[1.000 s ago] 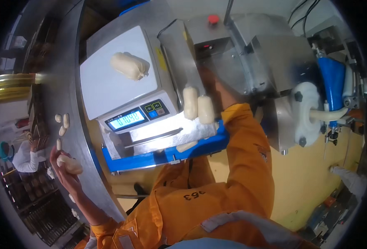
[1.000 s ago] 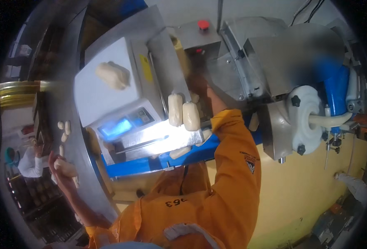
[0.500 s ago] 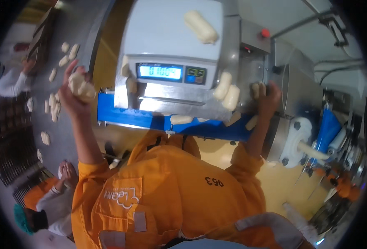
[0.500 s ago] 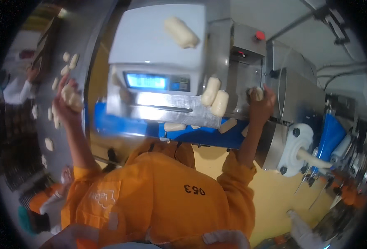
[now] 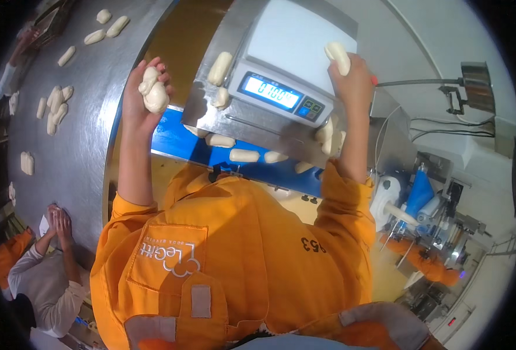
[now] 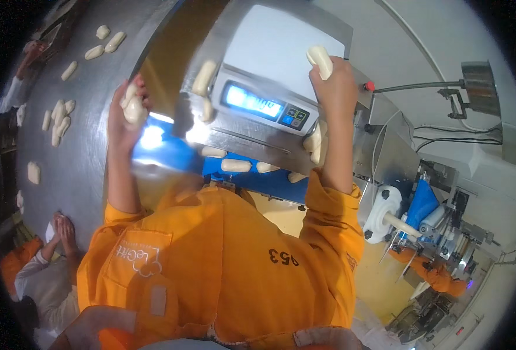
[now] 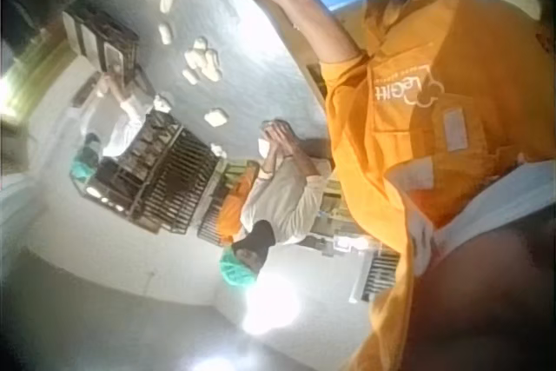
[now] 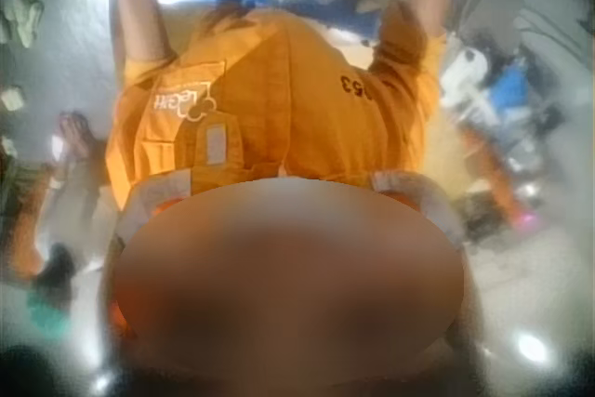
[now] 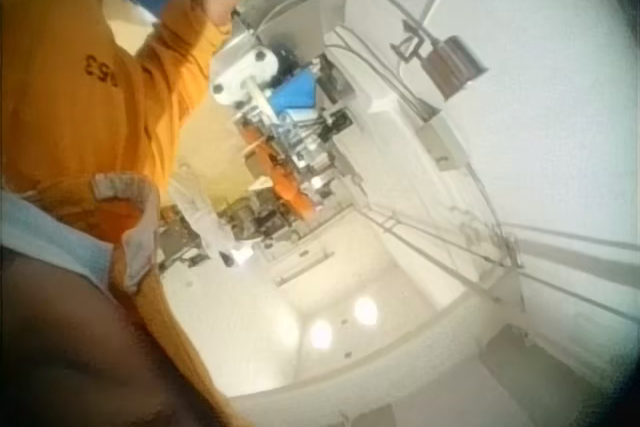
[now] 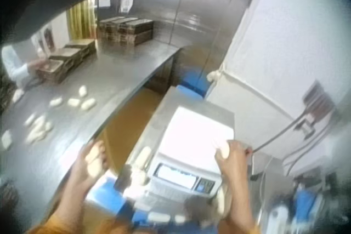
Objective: The person repeatedly picks up small pieces of dough from a metal table, places them on a digital scale to check their weight, and then moves them onto a blue conveyor belt. This process is repeated continuously for numerous dough pieces.
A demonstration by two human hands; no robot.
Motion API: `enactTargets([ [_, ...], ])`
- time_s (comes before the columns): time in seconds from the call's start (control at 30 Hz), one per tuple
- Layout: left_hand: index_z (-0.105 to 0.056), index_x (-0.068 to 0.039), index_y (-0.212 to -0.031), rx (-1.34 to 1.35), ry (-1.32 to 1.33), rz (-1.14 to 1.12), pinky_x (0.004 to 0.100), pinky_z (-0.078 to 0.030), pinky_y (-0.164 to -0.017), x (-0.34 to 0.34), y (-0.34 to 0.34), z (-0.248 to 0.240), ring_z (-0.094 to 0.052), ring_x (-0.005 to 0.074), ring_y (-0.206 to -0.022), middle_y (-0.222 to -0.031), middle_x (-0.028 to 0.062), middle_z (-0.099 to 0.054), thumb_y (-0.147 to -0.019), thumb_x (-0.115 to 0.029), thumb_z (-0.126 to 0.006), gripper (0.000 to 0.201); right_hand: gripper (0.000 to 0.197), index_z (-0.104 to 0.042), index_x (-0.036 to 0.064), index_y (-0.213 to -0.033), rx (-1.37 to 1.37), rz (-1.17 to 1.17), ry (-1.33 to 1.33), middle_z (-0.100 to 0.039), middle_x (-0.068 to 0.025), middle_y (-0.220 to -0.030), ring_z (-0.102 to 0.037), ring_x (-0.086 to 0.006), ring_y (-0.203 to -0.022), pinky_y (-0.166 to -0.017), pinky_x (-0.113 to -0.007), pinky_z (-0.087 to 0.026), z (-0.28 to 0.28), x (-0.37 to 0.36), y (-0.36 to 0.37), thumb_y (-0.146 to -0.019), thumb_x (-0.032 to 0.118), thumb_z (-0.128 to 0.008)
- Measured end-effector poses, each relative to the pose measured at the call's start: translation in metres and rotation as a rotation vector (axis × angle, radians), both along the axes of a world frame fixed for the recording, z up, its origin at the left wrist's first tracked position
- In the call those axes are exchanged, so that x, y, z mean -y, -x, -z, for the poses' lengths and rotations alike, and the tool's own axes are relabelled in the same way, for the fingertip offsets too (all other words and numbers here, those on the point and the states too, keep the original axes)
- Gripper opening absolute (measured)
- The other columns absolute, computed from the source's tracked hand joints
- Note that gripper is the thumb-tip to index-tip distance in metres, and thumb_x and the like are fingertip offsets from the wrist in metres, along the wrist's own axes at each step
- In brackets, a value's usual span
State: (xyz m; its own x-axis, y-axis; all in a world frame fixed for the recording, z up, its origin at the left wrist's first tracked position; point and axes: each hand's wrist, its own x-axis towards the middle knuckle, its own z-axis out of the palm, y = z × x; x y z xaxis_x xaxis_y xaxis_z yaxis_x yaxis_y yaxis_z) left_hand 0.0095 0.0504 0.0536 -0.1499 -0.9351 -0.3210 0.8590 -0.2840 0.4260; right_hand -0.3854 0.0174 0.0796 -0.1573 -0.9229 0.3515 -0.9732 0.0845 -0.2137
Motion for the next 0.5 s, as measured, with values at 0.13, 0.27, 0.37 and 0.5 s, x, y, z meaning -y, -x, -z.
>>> enactTargets([
  [0.13, -0.053, 0.002, -0.114, 0.093, -0.078, -0.092, 0.0279, -0.052, -0.066, -0.015, -0.076, 0.026, -0.061, 0.0155, -0.077, -0.093, 0.0068, -0.062, -0.094, -0.023, -0.051, 0.032, 0.049, -0.063, -0.0027, -0.106, 0.411, 0.103, -0.320, -0.067, -0.0126, -0.086, -0.066, -0.0264, -0.081, -0.072, -0.035, -0.052, -0.026, 0.012, -0.012, -0.079, 0.038, -0.067],
  [0.27, -0.053, -0.001, -0.111, 0.309, -0.190, -0.215, 0.0280, -0.052, -0.060, -0.031, -0.214, 0.069, -0.062, 0.0183, -0.073, -0.089, 0.0079, -0.062, -0.095, -0.031, -0.047, 0.035, 0.051, -0.059, -0.0069, -0.110, 0.912, -0.067, -0.374, -0.067, -0.0115, -0.094, -0.066, -0.0166, -0.082, -0.072, -0.027, -0.052, -0.044, 0.012, -0.110, -0.087, 0.038, -0.062],
  [0.37, -0.052, 0.005, -0.116, 0.430, -0.278, -0.404, 0.0370, -0.050, -0.079, -0.057, -0.351, 0.091, -0.060, 0.0280, -0.093, -0.105, 0.0194, -0.058, -0.094, -0.034, -0.050, 0.045, 0.050, -0.052, -0.0037, -0.123, 1.153, -0.636, -0.300, -0.061, -0.0146, -0.109, -0.066, -0.0181, -0.084, -0.076, -0.029, -0.052, -0.036, -0.004, -0.225, -0.091, 0.034, -0.061],
  [0.5, -0.051, 0.005, -0.119, 1.023, -0.595, -0.786, 0.0433, -0.043, -0.093, -0.075, -0.426, 0.106, -0.055, 0.0341, -0.107, -0.116, 0.0235, -0.055, -0.090, -0.028, -0.058, 0.045, 0.041, -0.053, 0.0043, -0.125, 0.672, -0.798, -0.065, -0.058, -0.0147, -0.107, -0.063, -0.0253, -0.092, -0.079, -0.035, -0.051, 0.026, -0.064, -0.308, -0.087, 0.018, -0.062],
])
